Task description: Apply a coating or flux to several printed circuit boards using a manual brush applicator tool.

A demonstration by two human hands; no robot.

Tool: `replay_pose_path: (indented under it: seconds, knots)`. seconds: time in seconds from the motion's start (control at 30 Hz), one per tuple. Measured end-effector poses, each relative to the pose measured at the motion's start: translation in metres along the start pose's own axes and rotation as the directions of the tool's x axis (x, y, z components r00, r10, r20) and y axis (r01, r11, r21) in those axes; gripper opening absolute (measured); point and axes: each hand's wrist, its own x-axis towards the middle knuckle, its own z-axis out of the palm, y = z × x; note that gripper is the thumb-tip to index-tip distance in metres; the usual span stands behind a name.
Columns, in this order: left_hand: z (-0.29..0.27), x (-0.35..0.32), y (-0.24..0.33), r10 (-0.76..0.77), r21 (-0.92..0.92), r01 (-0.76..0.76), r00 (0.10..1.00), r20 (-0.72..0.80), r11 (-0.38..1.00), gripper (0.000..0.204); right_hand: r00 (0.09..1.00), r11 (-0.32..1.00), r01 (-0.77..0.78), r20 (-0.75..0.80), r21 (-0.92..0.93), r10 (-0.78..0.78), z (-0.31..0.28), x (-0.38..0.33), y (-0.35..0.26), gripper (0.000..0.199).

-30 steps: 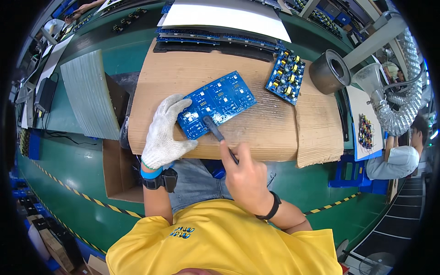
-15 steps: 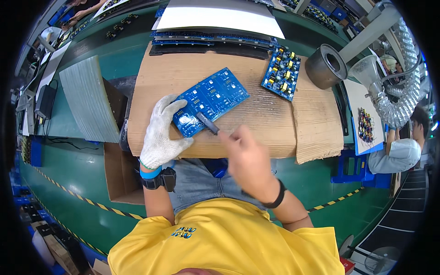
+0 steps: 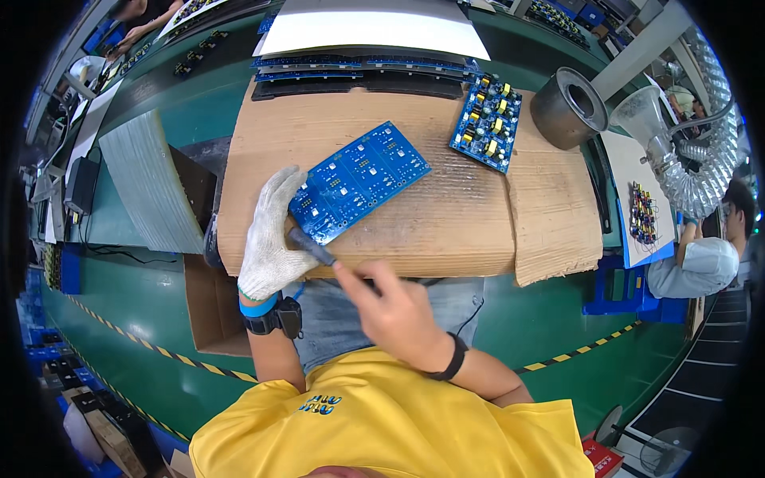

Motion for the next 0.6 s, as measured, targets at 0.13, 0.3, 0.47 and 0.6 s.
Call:
replay_pose_path:
  seconds: [0.13, 0.3, 0.47, 0.6]
  knots:
    - [0.0, -0.002, -0.006, 0.019, -0.002, -0.019, 1.0, 0.007, 1.0, 0.106, 0.993, 0.997, 0.006, 0.119, -0.076, 0.003, -0.013, 0.009, 0.0, 0.05]
    - [-0.002, 0.002, 0.005, -0.084, -0.031, 0.086, 0.994, 0.068, 0.996, 0.11, 0.984, 0.963, -0.175, -0.02, -0.204, 0.175, -0.046, 0.032, 0.038, 0.046]
    - [0.034, 0.014, 0.045, -0.09, 0.197, 0.089, 0.996, -0.007, 0.976, 0.118, 0.998, 0.998, -0.064, 0.02, 0.022, 0.063, -0.028, 0.03, 0.038, 0.045]
    - [0.051, 0.029, 0.046, -0.102, 0.232, 0.115, 0.993, -0.065, 0.966, 0.121, 0.997, 0.999, -0.053, 0.057, 0.012, 0.052, -0.026, 0.034, 0.035, 0.049]
